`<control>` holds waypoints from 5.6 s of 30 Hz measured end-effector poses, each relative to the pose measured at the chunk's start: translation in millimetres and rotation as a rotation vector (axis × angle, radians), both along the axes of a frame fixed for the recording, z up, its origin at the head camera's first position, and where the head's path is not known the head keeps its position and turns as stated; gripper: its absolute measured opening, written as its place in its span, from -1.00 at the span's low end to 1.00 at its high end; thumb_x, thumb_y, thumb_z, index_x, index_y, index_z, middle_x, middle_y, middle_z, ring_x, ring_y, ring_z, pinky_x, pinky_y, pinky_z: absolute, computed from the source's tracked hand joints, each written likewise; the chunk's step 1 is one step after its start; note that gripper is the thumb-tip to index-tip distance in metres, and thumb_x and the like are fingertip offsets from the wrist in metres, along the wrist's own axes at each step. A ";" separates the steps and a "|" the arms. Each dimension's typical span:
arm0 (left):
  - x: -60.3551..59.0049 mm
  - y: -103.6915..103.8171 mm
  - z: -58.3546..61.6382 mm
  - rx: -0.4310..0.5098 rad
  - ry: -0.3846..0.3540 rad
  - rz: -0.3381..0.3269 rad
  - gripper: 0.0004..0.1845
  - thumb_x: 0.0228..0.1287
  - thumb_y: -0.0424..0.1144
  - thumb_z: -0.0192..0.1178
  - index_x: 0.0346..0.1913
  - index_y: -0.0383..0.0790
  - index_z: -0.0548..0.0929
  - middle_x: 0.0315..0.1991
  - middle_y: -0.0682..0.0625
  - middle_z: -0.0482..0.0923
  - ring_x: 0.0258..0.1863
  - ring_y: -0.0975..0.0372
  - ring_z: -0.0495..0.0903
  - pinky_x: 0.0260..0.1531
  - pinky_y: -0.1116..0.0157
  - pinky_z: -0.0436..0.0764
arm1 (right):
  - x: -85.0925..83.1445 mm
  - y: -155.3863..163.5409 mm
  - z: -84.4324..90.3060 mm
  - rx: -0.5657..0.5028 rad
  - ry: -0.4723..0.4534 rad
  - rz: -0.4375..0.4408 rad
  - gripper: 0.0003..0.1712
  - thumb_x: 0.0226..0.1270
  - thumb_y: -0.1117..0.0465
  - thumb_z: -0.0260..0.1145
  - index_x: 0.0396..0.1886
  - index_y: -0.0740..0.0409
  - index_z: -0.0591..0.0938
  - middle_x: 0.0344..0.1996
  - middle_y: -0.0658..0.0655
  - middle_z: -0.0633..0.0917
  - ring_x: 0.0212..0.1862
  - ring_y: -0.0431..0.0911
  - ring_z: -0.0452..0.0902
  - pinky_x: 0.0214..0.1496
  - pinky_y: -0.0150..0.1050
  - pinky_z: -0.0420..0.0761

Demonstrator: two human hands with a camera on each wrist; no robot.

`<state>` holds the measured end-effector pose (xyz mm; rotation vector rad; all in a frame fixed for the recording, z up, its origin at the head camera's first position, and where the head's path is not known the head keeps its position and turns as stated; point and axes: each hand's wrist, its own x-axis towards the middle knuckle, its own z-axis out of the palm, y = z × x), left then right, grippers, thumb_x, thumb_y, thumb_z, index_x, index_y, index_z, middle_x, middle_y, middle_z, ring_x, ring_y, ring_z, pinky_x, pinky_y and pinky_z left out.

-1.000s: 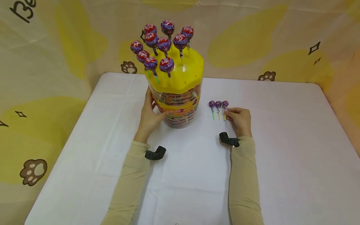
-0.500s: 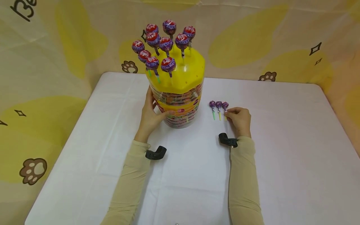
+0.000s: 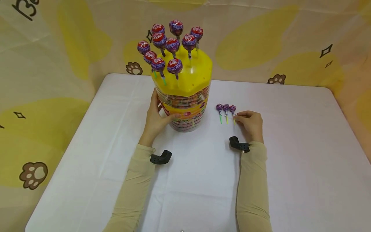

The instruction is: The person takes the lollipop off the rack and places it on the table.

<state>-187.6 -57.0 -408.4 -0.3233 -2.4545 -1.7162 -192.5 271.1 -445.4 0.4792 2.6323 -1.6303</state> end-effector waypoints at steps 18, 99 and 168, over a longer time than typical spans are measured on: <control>-0.8 -1.4 0.7 -0.015 0.025 0.001 0.18 0.01 -0.17 0.45 0.51 -0.07 -0.22 0.49 -0.05 -0.09 0.43 0.12 0.01 0.36 0.11 0.17 | -2.0 -12.5 19.7 -0.409 0.153 -0.087 -0.67 0.19 0.34 0.36 -0.09 0.47 0.62 -0.36 -0.02 0.68 -0.27 -0.20 0.60 -0.18 -0.49 0.62; 1.7 -0.2 -0.3 0.022 0.001 0.012 0.16 0.02 -0.14 0.44 0.51 -0.01 -0.20 0.49 -0.01 -0.07 0.43 0.16 0.02 0.36 0.13 0.18 | -13.5 -135.1 177.3 -0.710 0.752 0.137 -0.82 0.16 0.40 0.35 -0.25 0.44 0.68 -0.30 0.27 0.66 -0.21 0.06 0.57 -0.02 -0.27 0.62; 0.1 -0.9 -1.1 0.010 0.007 -0.001 0.16 0.04 -0.11 0.42 0.51 -0.05 -0.22 0.49 -0.04 -0.09 0.43 0.11 0.00 0.37 0.07 0.14 | 3.1 11.6 14.2 -0.424 -0.030 -0.080 -0.64 0.27 0.46 0.22 -0.60 -0.02 0.69 -0.57 -0.13 0.68 -0.46 -0.31 0.61 -0.36 -0.51 0.63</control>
